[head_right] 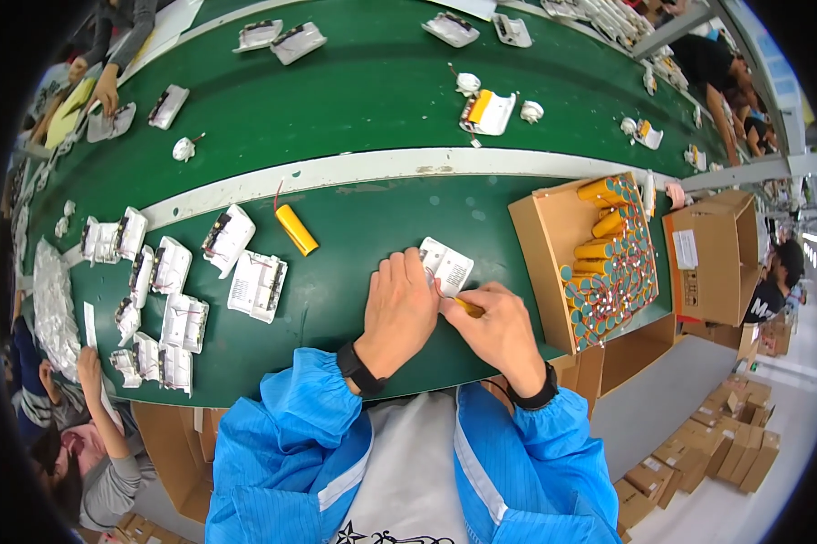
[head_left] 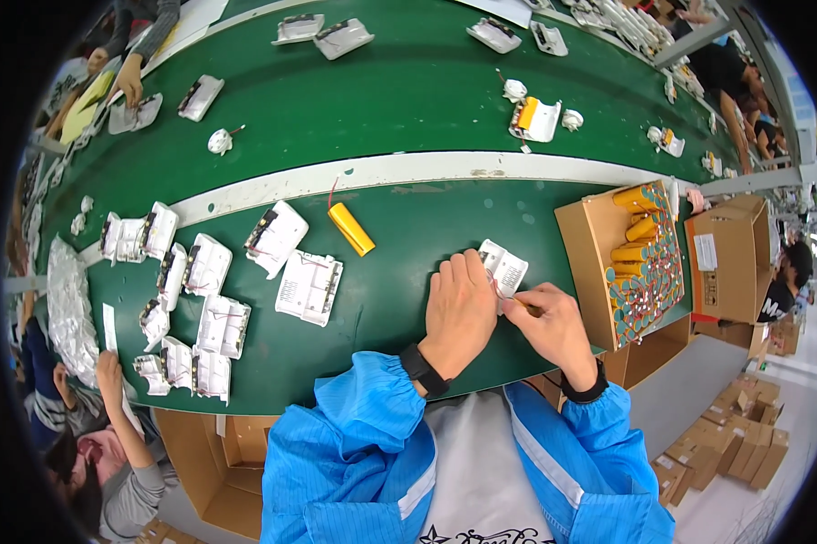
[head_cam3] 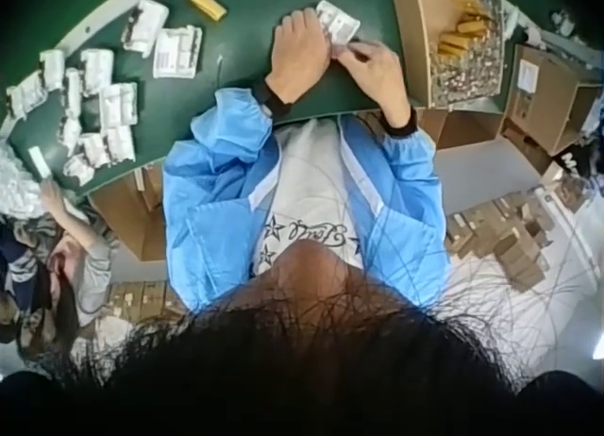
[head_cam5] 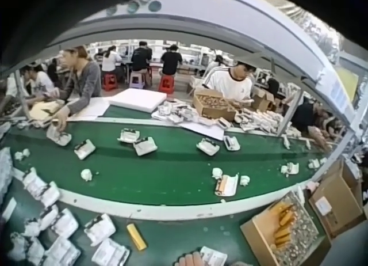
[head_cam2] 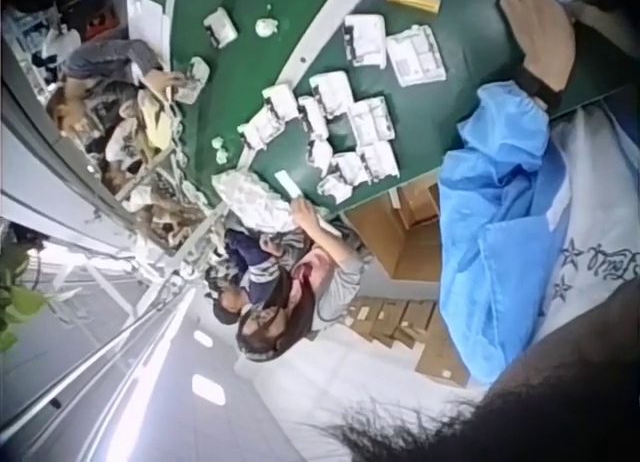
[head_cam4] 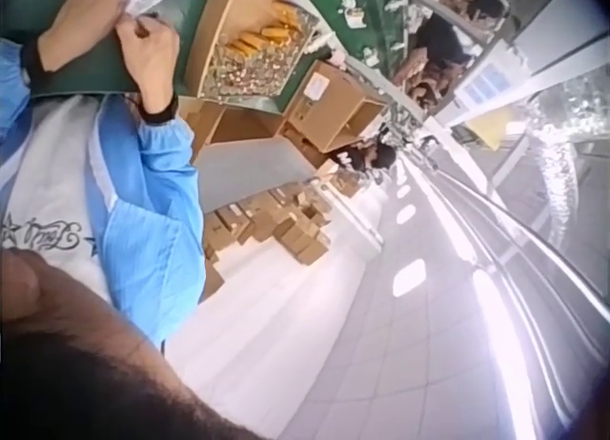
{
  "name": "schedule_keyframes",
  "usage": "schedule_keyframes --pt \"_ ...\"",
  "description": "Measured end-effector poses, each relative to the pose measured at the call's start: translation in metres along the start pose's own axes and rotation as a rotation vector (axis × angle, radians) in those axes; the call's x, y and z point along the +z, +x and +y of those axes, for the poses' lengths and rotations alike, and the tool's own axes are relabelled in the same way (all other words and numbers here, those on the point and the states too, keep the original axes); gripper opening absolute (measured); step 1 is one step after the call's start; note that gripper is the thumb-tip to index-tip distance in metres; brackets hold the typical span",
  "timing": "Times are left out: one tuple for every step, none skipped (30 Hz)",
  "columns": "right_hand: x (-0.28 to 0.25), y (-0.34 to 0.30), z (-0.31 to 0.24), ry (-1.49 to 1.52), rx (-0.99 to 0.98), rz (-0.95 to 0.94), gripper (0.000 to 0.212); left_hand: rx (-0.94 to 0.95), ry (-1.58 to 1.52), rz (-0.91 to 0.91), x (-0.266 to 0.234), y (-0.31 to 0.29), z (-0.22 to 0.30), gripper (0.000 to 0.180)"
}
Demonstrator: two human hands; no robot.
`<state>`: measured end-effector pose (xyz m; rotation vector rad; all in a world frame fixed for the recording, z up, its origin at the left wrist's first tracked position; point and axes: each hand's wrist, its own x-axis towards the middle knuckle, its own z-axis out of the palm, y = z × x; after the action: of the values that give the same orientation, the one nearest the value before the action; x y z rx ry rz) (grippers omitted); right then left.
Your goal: The person picks up a battery from a box, inserts it into a white plastic housing, and uses a small tool to press the wires into place. They then set the assembled unit on the green workbench and reach for another battery.
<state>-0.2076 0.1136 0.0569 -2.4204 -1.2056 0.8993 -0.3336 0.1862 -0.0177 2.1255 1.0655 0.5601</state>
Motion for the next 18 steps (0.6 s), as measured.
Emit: schedule_keyframes --pt "-0.005 0.000 0.001 0.026 -0.036 -0.017 0.022 0.011 0.003 0.000 0.000 -0.001 0.002 0.040" --pt "-0.008 0.002 0.001 0.015 -0.047 -0.025 0.022 0.021 0.007 0.000 0.000 -0.002 0.003 0.040" --pt "-0.012 0.005 0.000 -0.042 -0.144 -0.010 0.022 0.029 0.012 0.001 0.000 -0.003 0.004 0.040" --pt "-0.015 0.008 -0.002 -0.098 -0.242 0.003 0.022 0.015 0.009 0.014 0.000 -0.004 0.003 0.040" --pt "-0.017 0.009 -0.004 -0.154 -0.335 0.022 0.022 0.019 0.016 0.017 0.000 -0.004 0.004 0.041" --pt "-0.020 0.011 -0.009 -0.164 -0.341 0.017 0.022 0.022 0.023 0.019 0.000 -0.004 0.004 0.041" --pt "-0.022 0.013 -0.014 -0.197 -0.391 -0.013 0.023 0.024 0.032 0.020 0.000 -0.004 0.004 0.041" --pt "-0.025 0.016 -0.019 -0.229 -0.440 -0.043 0.023 0.016 0.027 0.028 0.000 -0.005 0.003 0.041" --pt "-0.026 0.018 -0.022 -0.261 -0.489 -0.074 0.024 0.022 0.020 0.032 0.001 -0.006 0.003 0.043" --pt "-0.026 0.021 -0.024 -0.266 -0.495 -0.081 0.024 0.028 0.015 0.035 0.002 -0.006 0.002 0.045" --pt "-0.026 0.023 -0.026 -0.280 -0.591 -0.047 0.025 0.034 0.011 0.037 0.002 -0.006 0.001 0.048" --pt "-0.026 0.025 -0.027 -0.291 -0.686 -0.013 0.026 0.027 0.010 0.040 0.003 -0.007 0.000 0.048" --pt "-0.025 0.027 -0.027 -0.300 -0.780 0.023 0.027 0.027 0.026 0.054 0.003 -0.008 -0.001 0.051" --pt "-0.023 0.028 -0.027 -0.300 -0.781 0.017 0.027 0.028 0.043 0.066 0.002 -0.008 -0.001 0.055" --pt "-0.020 0.029 -0.024 -0.208 -0.771 0.020 0.032 0.033 0.059 0.076 0.003 -0.008 -0.001 0.059" --pt "-0.016 0.030 -0.021 -0.115 -0.760 0.025 0.036 0.033 0.058 0.073 0.002 -0.008 -0.001 0.059" --pt "-0.013 0.031 -0.018 -0.022 -0.746 0.030 0.041 0.033 0.020 0.056 0.001 -0.008 -0.003 0.063" --pt "-0.010 0.031 -0.015 -0.021 -0.741 0.031 0.041 0.034 -0.018 0.039 0.000 -0.008 -0.004 0.068"
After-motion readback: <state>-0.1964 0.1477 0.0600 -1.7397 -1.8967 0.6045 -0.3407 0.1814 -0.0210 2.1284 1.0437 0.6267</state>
